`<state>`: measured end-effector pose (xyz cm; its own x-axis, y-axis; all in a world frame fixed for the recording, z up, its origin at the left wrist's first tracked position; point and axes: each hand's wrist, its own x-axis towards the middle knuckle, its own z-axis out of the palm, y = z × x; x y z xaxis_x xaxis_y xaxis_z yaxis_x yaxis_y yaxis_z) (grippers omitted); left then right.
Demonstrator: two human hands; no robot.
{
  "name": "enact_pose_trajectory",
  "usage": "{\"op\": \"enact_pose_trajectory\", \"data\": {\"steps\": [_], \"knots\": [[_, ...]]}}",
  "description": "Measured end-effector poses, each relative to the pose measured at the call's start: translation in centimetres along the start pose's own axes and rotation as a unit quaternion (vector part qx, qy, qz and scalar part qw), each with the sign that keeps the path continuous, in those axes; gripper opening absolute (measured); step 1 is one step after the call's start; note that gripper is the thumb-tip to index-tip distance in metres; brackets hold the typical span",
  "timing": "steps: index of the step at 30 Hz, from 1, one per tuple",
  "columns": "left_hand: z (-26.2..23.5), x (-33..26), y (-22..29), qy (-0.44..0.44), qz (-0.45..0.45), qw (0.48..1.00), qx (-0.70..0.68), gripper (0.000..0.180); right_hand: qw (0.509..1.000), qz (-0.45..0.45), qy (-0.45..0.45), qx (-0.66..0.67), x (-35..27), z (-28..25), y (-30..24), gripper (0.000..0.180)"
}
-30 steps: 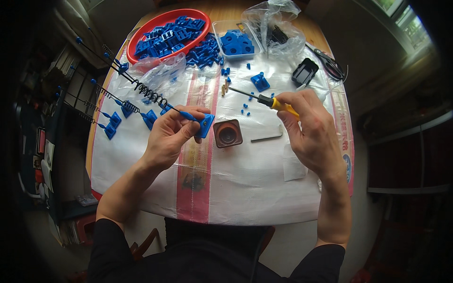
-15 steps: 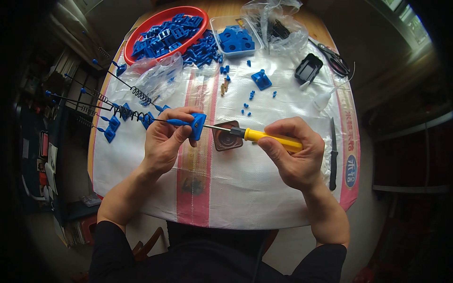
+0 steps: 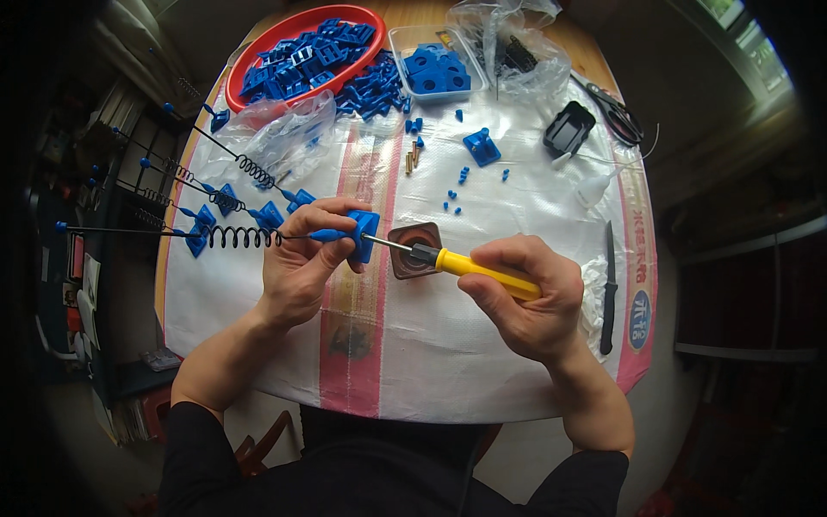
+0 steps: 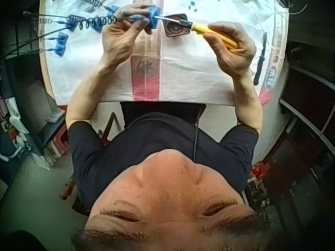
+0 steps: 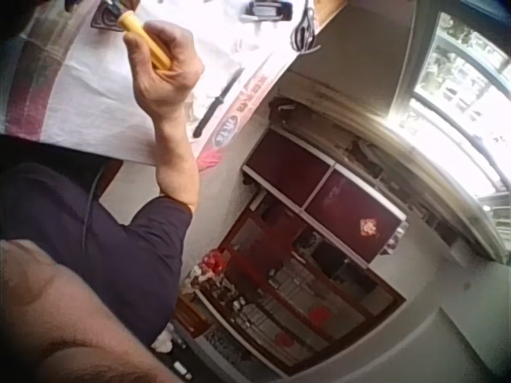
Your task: Assembling blue plastic parts with metal springs and screws using a screwdriver.
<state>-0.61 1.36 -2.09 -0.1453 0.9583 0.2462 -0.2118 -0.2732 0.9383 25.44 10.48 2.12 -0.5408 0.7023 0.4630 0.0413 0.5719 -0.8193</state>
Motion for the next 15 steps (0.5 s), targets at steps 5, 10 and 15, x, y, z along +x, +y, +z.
{"op": "enact_pose_trajectory", "data": {"steps": [5,10,15], "knots": [[0.0,-0.1,0.1,-0.019,0.034,0.999,0.009,0.015,0.975,0.171,0.001,0.140,-0.4,0.2,-0.7,0.026],[0.2,-0.5,-0.1,0.001,-0.006,1.000,0.006,0.013,0.968,0.182,-0.058,0.163,-0.1,-0.4,-0.3,0.023],[0.0,-0.5,-0.4,0.005,-0.071,0.997,-0.024,0.012,0.988,-0.108,-0.091,-0.063,0.6,-0.6,0.3,0.032]]}}
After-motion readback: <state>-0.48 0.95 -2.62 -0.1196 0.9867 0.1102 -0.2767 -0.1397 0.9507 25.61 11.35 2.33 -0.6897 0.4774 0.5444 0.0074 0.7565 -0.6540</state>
